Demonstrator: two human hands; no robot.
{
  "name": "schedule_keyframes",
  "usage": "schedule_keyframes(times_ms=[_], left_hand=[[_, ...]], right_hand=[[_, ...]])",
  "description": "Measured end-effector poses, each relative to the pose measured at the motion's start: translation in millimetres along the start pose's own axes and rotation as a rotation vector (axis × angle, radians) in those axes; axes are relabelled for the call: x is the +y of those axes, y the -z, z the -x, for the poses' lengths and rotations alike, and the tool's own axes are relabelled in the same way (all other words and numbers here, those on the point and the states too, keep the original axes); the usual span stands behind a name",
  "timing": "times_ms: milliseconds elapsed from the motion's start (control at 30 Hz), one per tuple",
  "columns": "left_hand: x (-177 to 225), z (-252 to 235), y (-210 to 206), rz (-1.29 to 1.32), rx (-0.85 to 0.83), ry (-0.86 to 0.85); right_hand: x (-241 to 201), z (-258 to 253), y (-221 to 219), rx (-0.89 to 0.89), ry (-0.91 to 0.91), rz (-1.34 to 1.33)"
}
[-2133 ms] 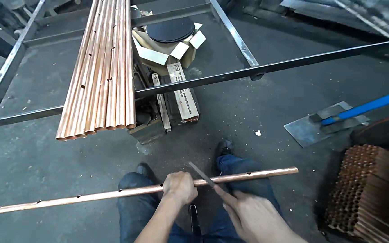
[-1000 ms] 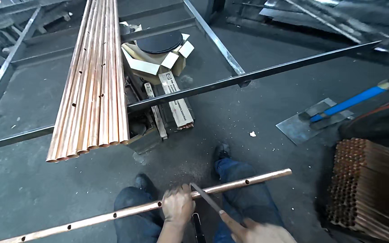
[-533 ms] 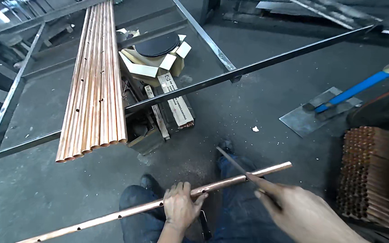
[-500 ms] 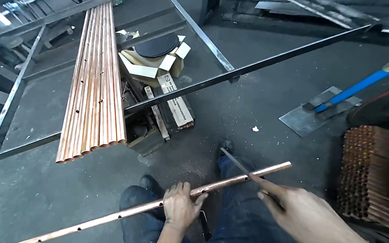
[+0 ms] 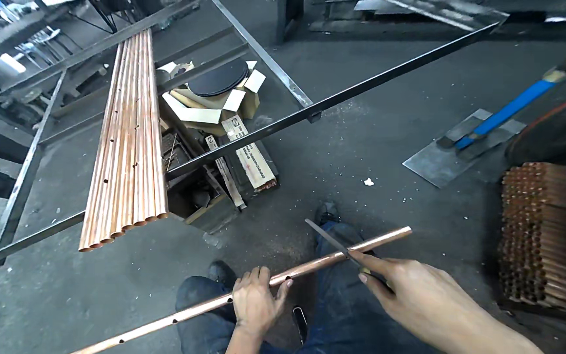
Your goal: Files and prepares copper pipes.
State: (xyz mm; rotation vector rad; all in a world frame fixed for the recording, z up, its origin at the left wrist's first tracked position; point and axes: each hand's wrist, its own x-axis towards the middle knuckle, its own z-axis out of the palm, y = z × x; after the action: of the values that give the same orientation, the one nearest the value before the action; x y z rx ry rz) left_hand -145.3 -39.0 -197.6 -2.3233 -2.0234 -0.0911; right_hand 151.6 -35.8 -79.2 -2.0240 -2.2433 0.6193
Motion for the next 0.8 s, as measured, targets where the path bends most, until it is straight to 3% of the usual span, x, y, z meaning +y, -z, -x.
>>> schedule_keyframes(times_ms=[267,433,667,800], left_hand=[[-2.4,-4.8,3.6,0.035,-0.030,-0.043],[0.3,-15.9,16.5,0.071,-0.246,0.028],[-4.6,-43.3,42.9,0.113,-0.706,0.030],[-5.8,-60.2,47.2,0.097,-0.858,0.059]], right_hand=[[0.2,0.4,-1.9,0.016,0.024,-0.007],[-5.4,-0.2,-5.5,-0.018,0.039,-0.008],[-17.1,2.4,-15.2,-0.036,0.091,0.020],[-37.8,12.6,-16.7,-0.075,0.153,0.063]])
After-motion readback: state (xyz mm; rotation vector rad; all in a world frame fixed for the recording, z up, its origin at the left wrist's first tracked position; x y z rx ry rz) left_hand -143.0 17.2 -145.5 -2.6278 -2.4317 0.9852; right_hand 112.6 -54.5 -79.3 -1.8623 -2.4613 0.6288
